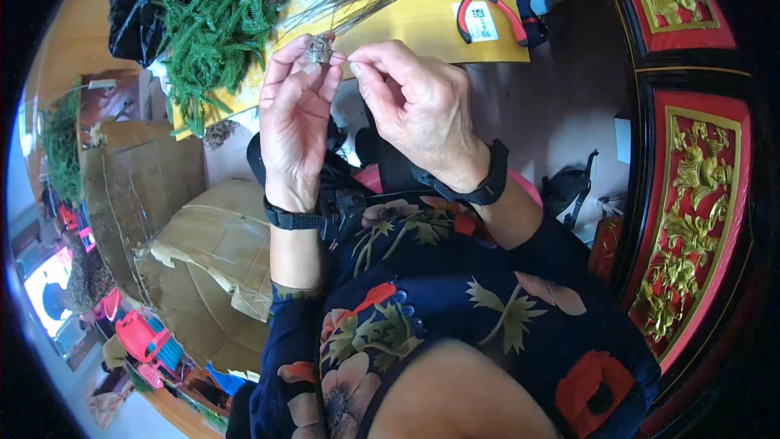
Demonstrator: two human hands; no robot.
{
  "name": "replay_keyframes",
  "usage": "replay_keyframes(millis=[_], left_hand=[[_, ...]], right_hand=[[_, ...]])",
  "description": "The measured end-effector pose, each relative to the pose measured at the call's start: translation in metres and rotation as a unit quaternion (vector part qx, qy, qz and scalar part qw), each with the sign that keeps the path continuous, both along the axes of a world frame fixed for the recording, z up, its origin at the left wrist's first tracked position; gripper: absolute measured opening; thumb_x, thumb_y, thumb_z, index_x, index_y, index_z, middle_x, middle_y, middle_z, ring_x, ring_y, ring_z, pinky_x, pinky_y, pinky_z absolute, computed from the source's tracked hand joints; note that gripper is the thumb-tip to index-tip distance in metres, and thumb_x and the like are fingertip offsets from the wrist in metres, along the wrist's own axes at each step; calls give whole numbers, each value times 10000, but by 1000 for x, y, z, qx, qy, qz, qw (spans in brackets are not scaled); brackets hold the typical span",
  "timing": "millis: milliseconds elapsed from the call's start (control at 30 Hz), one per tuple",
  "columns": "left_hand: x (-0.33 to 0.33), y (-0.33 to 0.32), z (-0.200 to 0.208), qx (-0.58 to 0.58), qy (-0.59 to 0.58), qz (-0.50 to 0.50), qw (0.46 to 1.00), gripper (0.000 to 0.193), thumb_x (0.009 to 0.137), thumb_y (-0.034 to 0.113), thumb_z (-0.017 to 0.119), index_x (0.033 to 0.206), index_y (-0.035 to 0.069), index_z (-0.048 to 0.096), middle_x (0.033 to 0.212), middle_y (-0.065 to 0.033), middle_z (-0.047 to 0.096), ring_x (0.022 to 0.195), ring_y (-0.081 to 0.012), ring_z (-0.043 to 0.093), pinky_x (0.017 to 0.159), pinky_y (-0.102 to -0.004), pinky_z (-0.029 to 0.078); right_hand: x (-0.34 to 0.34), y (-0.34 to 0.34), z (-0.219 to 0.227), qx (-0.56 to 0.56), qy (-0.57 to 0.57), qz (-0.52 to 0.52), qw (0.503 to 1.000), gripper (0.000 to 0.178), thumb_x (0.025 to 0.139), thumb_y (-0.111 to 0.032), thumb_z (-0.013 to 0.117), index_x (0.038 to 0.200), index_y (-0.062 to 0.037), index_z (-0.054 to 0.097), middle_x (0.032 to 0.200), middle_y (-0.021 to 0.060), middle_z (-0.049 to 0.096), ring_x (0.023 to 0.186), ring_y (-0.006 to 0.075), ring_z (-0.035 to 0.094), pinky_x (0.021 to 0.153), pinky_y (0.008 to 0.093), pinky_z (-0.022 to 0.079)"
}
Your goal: Assembling decorative items by trimming and attaching artificial green branches and small dried components.
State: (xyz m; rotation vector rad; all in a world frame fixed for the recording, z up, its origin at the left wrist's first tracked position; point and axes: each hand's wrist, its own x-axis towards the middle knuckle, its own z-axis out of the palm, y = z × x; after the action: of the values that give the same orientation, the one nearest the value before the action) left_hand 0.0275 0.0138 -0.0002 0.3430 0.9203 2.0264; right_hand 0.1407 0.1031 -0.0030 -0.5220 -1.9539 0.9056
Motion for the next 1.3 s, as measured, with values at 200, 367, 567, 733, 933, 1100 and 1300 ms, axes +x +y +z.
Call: replay_keyframes(millis=[200,367,567,733,933,1100,1300], left_hand=[[1,-1,-3,-49,93,50,993,271,810,-54,554,1074,3,529,1033,-154,617,967,-261,606,877,-333,470],[2,-2,-1,-59,103,48,992,270,807,-60,557,1069,2,533,1017,-152,623,973,-268,606,877,-339,468],[2,-3,0,-54,85,60,993,259,811,-50,570,1063,-4,539,1019,-147,621,971,-254,606,884,-343,472],[3,-4,-3,-64,103,90,989,272,815,-36,582,1080,-9,527,1029,-140,611,985,-232,595,882,-335,480],[7,-1,-2,-82,151,131,976,333,821,-35,579,1141,-11,489,1057,-125,595,1006,-217,583,888,-326,480],[8,-1,0,-85,165,123,975,410,826,-36,569,1216,-14,445,1079,-118,592,1028,-226,577,916,-335,469],[10,-1,-5,-99,187,126,969,435,821,-39,574,1234,-23,440,1089,-115,587,1027,-224,576,913,-333,470]], right_hand=[[2,0,4,26,8,8,1000,124,740,-22,668,850,-45,614,603,90,589,495,191,588,457,274,441],[0,1,2,40,16,1,999,127,734,-22,670,845,-47,613,605,87,593,497,195,589,460,279,445],[1,0,0,41,10,-10,999,126,731,-23,668,840,-52,613,608,86,597,506,202,597,467,285,454],[-1,-2,-2,50,6,-6,999,134,734,-25,662,848,-58,602,606,81,597,507,212,600,464,289,455],[1,-6,-1,71,-33,-11,997,146,736,-24,658,854,-59,580,599,74,593,500,221,597,458,296,452],[0,-8,-1,45,-30,-12,998,145,738,-26,656,851,-58,570,597,76,593,502,225,599,455,301,453],[-1,-11,-3,17,-32,-9,999,131,744,-27,651,847,-56,575,603,83,601,518,232,613,461,296,465]])
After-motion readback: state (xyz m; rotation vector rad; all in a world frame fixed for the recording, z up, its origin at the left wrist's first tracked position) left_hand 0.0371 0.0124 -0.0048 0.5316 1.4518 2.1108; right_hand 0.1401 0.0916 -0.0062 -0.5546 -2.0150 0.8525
